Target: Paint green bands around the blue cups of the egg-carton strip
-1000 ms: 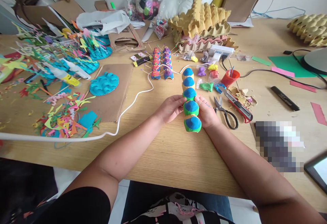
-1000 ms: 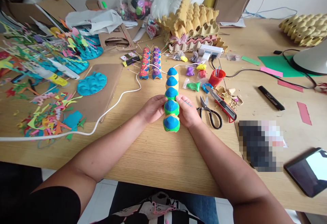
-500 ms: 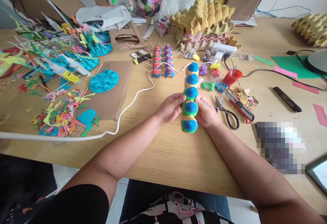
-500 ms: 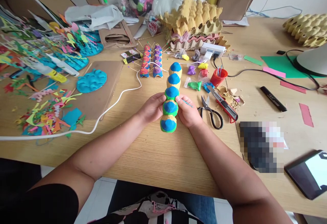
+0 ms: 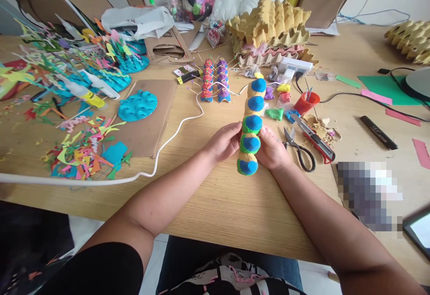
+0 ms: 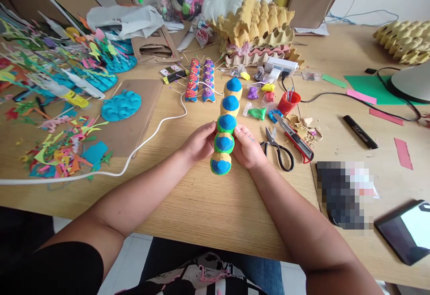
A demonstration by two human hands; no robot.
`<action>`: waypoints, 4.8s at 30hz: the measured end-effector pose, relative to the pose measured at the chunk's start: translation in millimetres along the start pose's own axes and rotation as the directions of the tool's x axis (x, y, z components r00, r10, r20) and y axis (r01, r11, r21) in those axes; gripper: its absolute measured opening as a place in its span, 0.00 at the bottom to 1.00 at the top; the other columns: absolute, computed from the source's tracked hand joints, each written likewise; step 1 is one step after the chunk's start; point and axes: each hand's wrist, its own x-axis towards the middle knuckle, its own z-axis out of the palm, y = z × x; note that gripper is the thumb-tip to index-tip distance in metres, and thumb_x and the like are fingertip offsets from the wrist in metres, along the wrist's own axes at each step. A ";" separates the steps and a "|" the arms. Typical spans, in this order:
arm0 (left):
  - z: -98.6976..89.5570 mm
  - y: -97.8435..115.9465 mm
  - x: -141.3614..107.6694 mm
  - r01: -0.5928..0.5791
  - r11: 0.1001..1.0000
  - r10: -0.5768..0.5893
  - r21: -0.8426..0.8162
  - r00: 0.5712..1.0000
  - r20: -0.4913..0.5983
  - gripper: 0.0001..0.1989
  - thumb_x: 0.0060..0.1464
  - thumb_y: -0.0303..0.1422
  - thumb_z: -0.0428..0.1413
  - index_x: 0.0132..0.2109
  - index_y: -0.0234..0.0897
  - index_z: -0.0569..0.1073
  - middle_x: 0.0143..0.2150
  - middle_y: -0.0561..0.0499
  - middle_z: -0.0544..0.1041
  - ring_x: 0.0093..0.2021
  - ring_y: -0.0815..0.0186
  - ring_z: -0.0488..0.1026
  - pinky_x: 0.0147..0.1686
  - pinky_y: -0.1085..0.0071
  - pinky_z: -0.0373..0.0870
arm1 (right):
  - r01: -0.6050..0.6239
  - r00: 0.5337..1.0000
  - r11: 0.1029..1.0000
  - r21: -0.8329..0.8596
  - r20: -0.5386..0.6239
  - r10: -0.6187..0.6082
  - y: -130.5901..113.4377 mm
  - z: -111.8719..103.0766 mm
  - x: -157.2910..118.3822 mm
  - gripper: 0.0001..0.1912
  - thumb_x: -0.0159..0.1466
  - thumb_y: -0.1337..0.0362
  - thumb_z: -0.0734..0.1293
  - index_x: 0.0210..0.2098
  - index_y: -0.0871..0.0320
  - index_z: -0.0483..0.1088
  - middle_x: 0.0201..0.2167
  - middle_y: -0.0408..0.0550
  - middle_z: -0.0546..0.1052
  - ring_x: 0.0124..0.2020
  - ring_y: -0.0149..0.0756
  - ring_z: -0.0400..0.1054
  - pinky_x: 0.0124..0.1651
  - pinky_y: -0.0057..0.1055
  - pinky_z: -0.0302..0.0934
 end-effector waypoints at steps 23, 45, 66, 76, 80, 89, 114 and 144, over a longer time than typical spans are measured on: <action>-8.9 -2.7 0.6 0.108 0.994 -0.107 -0.004 0.994 0.006 0.21 0.55 0.47 0.74 0.42 0.33 0.83 0.35 0.48 0.84 0.33 0.65 0.80 0.35 0.69 0.76 | -0.002 1.000 1.000 0.001 0.003 0.002 -2.7 6.7 -1.9 0.22 0.56 0.41 0.83 0.36 0.48 0.78 0.33 0.42 0.81 0.39 0.42 0.78 0.54 0.48 0.80; 2.2 1.6 -0.8 0.144 0.990 -0.143 -0.008 0.979 -0.147 0.15 0.69 0.43 0.60 0.39 0.37 0.84 0.32 0.50 0.82 0.32 0.65 0.76 0.36 0.68 0.73 | -0.003 0.999 1.000 -0.006 -0.045 0.002 1.9 3.7 -1.8 0.23 0.56 0.45 0.85 0.36 0.50 0.75 0.32 0.41 0.80 0.40 0.40 0.77 0.50 0.43 0.77; 6.0 3.6 -0.7 0.178 0.984 -0.178 -0.016 0.965 -0.191 0.19 0.76 0.41 0.51 0.43 0.34 0.82 0.32 0.49 0.81 0.31 0.67 0.76 0.35 0.70 0.73 | -0.011 0.998 0.999 -0.030 -0.055 0.009 1.5 6.3 -2.5 0.23 0.55 0.43 0.85 0.36 0.49 0.77 0.31 0.41 0.80 0.41 0.42 0.78 0.48 0.43 0.78; 6.9 6.8 -1.4 0.202 0.978 -0.208 -0.049 0.950 -0.233 0.19 0.76 0.44 0.54 0.45 0.34 0.82 0.37 0.49 0.83 0.34 0.68 0.79 0.38 0.73 0.74 | 0.033 0.995 0.997 -0.068 -0.090 -0.039 5.1 9.5 -2.2 0.23 0.54 0.45 0.86 0.39 0.48 0.78 0.33 0.41 0.81 0.42 0.42 0.79 0.53 0.47 0.78; 10.3 9.1 -1.2 0.220 0.975 -0.222 -0.034 0.950 -0.220 0.21 0.77 0.43 0.51 0.44 0.35 0.82 0.33 0.50 0.82 0.29 0.70 0.76 0.37 0.73 0.73 | 0.042 0.994 0.997 -0.062 -0.102 -0.048 4.7 10.4 -3.1 0.22 0.54 0.45 0.86 0.37 0.48 0.79 0.31 0.40 0.81 0.37 0.39 0.77 0.51 0.45 0.78; 11.9 13.2 -5.0 0.248 0.969 -0.242 0.006 0.951 -0.191 0.25 0.79 0.44 0.47 0.41 0.38 0.83 0.29 0.53 0.79 0.28 0.71 0.73 0.29 0.75 0.69 | 0.054 0.992 0.986 -0.160 -0.108 -0.072 5.2 12.2 -6.3 0.20 0.54 0.46 0.86 0.34 0.50 0.81 0.32 0.39 0.82 0.34 0.34 0.72 0.43 0.36 0.72; -10.9 -5.4 2.3 -0.157 0.858 0.209 0.488 0.976 -0.054 0.23 0.47 0.53 0.77 0.35 0.37 0.86 0.32 0.51 0.84 0.35 0.68 0.78 0.40 0.69 0.75 | -0.026 0.986 0.986 -0.163 -0.164 -0.001 -9.4 13.0 -6.3 0.26 0.60 0.32 0.75 0.36 0.47 0.77 0.35 0.45 0.84 0.49 0.50 0.79 0.51 0.49 0.76; -3.5 -0.7 -5.7 -0.283 0.470 0.447 0.836 0.893 0.051 0.25 0.54 0.57 0.71 0.29 0.39 0.83 0.29 0.50 0.83 0.30 0.67 0.75 0.33 0.68 0.70 | -0.035 0.958 0.973 -0.227 -0.284 -0.032 -12.4 12.0 -8.3 0.22 0.62 0.35 0.76 0.37 0.46 0.78 0.36 0.42 0.81 0.42 0.43 0.76 0.48 0.42 0.73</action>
